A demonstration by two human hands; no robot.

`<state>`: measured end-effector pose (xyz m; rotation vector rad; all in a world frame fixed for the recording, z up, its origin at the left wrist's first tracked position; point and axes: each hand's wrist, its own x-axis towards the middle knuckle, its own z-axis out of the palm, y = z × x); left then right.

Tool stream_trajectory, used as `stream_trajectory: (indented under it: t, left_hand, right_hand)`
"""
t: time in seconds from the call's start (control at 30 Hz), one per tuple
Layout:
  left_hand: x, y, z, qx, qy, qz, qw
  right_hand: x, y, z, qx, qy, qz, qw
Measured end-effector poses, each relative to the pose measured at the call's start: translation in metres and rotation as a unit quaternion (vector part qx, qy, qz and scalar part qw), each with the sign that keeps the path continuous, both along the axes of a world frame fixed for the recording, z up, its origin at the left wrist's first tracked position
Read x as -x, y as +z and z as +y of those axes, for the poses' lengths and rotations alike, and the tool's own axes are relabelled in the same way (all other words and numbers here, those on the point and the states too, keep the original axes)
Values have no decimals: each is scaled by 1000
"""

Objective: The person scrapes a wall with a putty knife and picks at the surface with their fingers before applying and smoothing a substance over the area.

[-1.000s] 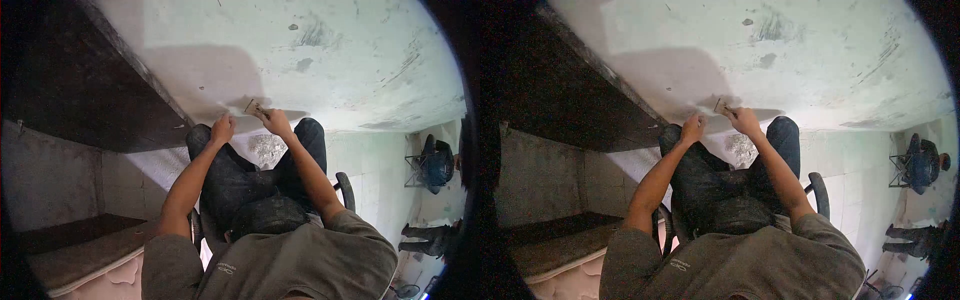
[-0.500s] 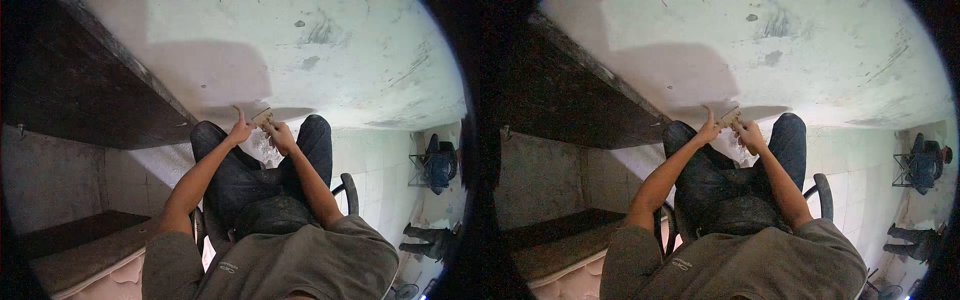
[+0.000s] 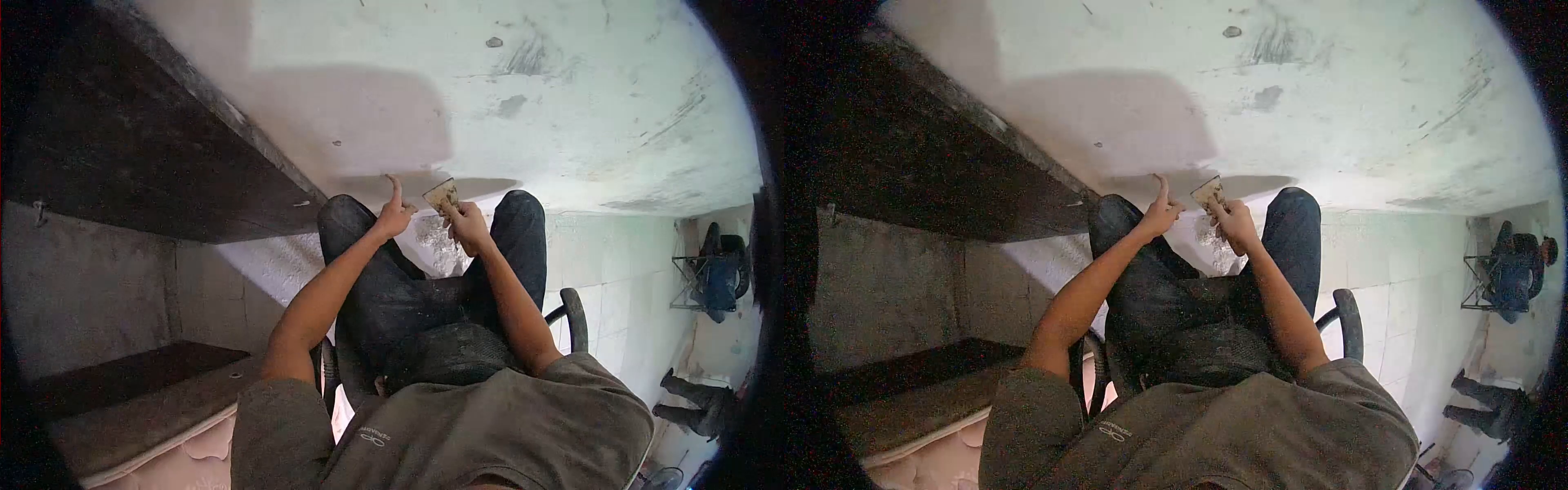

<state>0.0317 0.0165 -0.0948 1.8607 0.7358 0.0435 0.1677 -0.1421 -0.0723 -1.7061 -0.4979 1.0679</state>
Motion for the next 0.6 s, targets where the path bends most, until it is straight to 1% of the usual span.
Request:
stream_trajectory:
  t: [0.1,0.17,0.27,0.33,0.47,0.6]
  left_hand:
    - [4,-3,-3,9,1,27,1000]
    - [6,-6,-1,-72,-12,1,997]
    - [5,0,1,-50,-21,23,998]
    - [3,-5,3,-52,-19,19,998]
    - [3,-4,-1,-54,-8,27,998]
    - [1,-11,-2,-64,-6,11,998]
  right_hand:
    - [5,1,-2,8,2,-21,1000]
    - [4,4,-2,18,25,-63,998]
    - [2,4,-1,19,25,-79,996]
    - [-2,-6,-1,25,29,-100,994]
    - [-4,-27,-3,45,63,-131,988]
    - [-4,-28,-3,46,95,-147,983]
